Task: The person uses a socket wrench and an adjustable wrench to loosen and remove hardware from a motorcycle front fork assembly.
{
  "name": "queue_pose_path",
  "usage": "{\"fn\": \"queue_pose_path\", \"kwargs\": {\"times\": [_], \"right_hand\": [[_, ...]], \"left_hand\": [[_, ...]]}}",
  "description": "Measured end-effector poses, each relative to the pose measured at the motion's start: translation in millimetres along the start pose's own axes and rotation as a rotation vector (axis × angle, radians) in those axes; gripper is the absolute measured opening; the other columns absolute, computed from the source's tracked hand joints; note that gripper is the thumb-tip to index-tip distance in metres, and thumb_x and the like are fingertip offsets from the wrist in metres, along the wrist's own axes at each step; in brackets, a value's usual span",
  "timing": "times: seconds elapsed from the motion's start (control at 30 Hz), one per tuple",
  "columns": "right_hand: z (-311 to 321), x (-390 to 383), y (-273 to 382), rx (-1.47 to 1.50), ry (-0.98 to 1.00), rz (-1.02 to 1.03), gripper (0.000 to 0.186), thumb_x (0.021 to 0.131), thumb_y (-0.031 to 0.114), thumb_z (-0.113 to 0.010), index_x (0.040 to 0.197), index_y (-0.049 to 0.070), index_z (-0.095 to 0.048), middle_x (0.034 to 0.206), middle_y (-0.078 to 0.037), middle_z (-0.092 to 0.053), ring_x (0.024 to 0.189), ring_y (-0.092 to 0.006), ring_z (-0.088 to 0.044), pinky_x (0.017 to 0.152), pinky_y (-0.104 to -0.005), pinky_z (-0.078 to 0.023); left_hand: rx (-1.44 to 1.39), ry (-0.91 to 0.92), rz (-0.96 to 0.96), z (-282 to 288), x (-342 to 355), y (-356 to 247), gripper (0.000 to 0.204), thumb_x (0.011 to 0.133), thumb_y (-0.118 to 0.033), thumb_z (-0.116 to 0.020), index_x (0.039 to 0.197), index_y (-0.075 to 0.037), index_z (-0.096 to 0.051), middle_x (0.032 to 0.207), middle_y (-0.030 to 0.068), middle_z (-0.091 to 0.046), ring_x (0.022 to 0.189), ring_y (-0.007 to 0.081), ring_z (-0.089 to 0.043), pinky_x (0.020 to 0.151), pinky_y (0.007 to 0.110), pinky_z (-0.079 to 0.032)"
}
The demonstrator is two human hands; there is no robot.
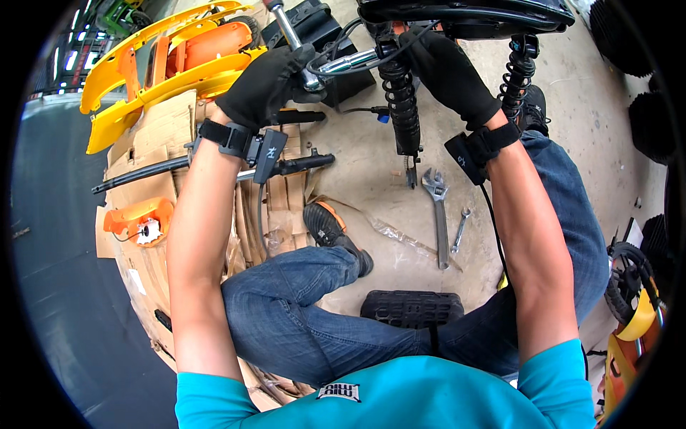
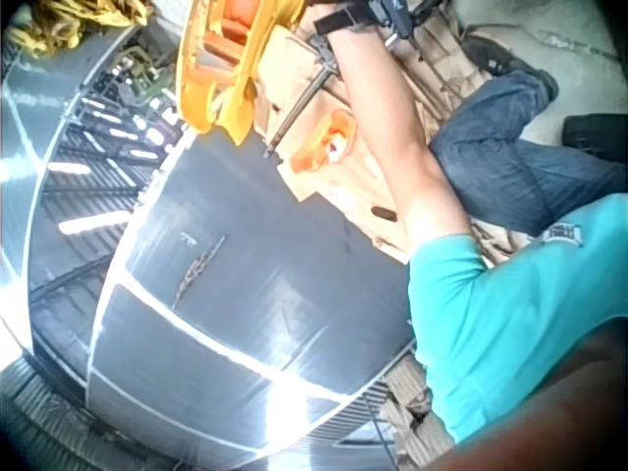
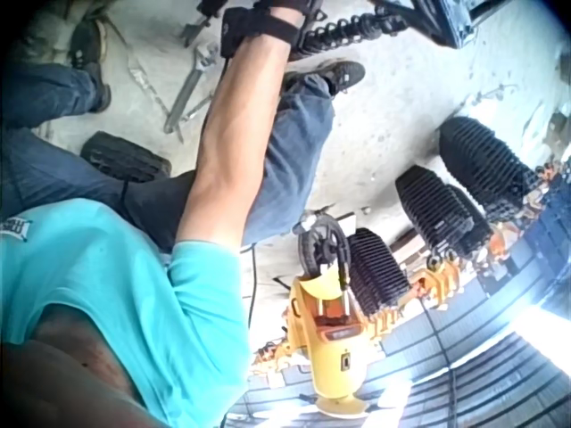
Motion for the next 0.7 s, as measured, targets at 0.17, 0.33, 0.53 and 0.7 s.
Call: {"fn": "queue_pose_path", "kwargs": {"times": [0.17,0.33,0.53,0.7], "right_hand": [[-21,-6,-16,-0.046,0.28,-0.078,0.035,0.082,0.001,-0.06,0.117,0.0,-0.055,0.104,-0.016,-0.058,0.097,-0.0312,-0.058,0.084,-0.0372,-0.049],[-29,-10,-13,-0.167,0.376,-0.044,0.044,0.082,0.004,-0.061,0.126,0.001,-0.054,0.111,-0.013,-0.058,0.109,-0.0271,-0.054,0.094,-0.0353,-0.047],[-27,-8,-14,-0.11,0.35,-0.082,0.04,0.085,0.004,-0.059,0.125,0.001,-0.055,0.109,-0.012,-0.058,0.107,-0.025,-0.054,0.091,-0.0346,-0.047],[-28,-8,-19,-0.094,0.442,-0.092,0.037,0.088,0.005,-0.057,0.125,0.001,-0.055,0.108,-0.012,-0.058,0.103,-0.0241,-0.056,0.088,-0.0353,-0.048]], "left_hand": [[0.13,-0.335,-0.3,1,-18,-13,0.036,0.097,-0.031,-0.059,0.115,0.0,-0.06,0.093,0.0061,-0.063,0.086,0.0152,-0.061,0.081,0.032,-0.051],[0.794,-0.519,-0.709,-39,-50,-28,0.042,0.09,-0.017,-0.064,0.128,-0.006,-0.049,0.126,0.0166,-0.05,0.109,0.0313,-0.056,0.089,0.036,-0.049],[0.622,-0.527,-0.521,-25,-42,-6,0.043,0.092,-0.017,-0.064,0.13,-0.005,-0.049,0.114,0.0135,-0.058,0.101,0.0267,-0.06,0.087,0.034,-0.049],[0.406,-0.304,-0.265,5,-9,-15,0.038,0.102,-0.03,-0.048,0.122,0.001,-0.056,0.1,0.0094,-0.066,0.088,0.0134,-0.064,0.075,0.027,-0.052]]}}
Point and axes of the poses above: each hand's wrist, its own x-axis towards the middle knuckle, its own z-axis out of the back of the hand, y = z × x, the point moved 9 cm from there along x, towards the middle knuckle
